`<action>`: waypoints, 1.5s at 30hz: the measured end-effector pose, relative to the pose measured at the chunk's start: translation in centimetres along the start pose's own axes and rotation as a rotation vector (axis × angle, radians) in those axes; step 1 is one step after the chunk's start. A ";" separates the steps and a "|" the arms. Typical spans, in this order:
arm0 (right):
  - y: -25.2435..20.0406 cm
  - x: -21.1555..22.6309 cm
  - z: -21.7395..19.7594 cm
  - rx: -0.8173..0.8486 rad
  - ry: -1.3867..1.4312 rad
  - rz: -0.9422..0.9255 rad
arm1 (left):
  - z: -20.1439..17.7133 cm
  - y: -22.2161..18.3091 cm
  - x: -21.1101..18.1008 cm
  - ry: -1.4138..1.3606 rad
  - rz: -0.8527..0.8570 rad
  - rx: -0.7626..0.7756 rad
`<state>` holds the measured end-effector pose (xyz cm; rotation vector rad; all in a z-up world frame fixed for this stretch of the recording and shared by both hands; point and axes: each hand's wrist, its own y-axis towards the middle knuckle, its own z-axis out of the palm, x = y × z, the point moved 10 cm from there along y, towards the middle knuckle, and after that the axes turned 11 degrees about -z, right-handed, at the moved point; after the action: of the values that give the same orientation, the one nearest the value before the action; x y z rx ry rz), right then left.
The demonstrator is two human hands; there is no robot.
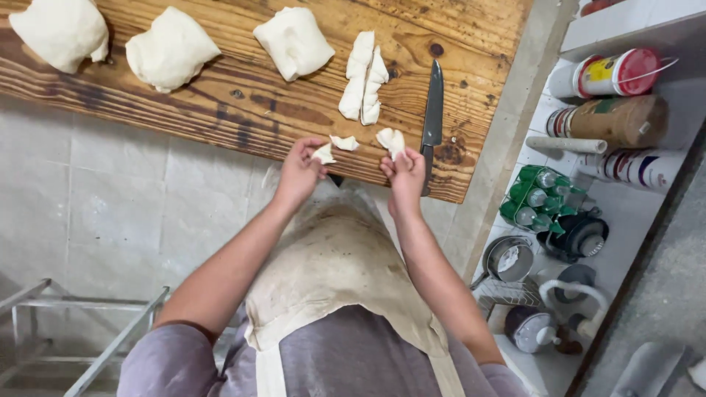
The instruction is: Shaping dough into round balls on a wooden table.
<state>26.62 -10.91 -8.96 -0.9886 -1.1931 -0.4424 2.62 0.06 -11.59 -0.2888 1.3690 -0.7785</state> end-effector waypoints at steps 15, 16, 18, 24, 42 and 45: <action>-0.1 3.4 0.0 0.222 0.130 -0.085 | 15.2 -1.6 -11.6 0.874 0.588 0.384; 0.6 3.8 -0.3 0.233 0.131 -0.088 | 14.7 -1.7 -12.3 0.873 0.593 0.373; 1.8 4.7 -2.8 0.091 0.189 -0.133 | 14.0 -2.5 -13.0 0.896 0.599 0.389; -1.9 11.3 3.9 0.219 -0.193 -0.314 | 7.0 -3.5 -18.0 0.838 0.360 0.167; -3.8 12.5 25.0 0.599 -1.539 -0.868 | -17.3 -3.0 -25.5 1.355 0.924 -0.664; -1.9 14.0 20.1 0.428 -1.086 -0.988 | -17.2 -3.6 -26.7 1.390 0.886 -0.566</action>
<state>18.70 7.44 5.34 -0.1198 -2.6410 -0.3621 -14.94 18.94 7.39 0.5526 2.7088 0.3389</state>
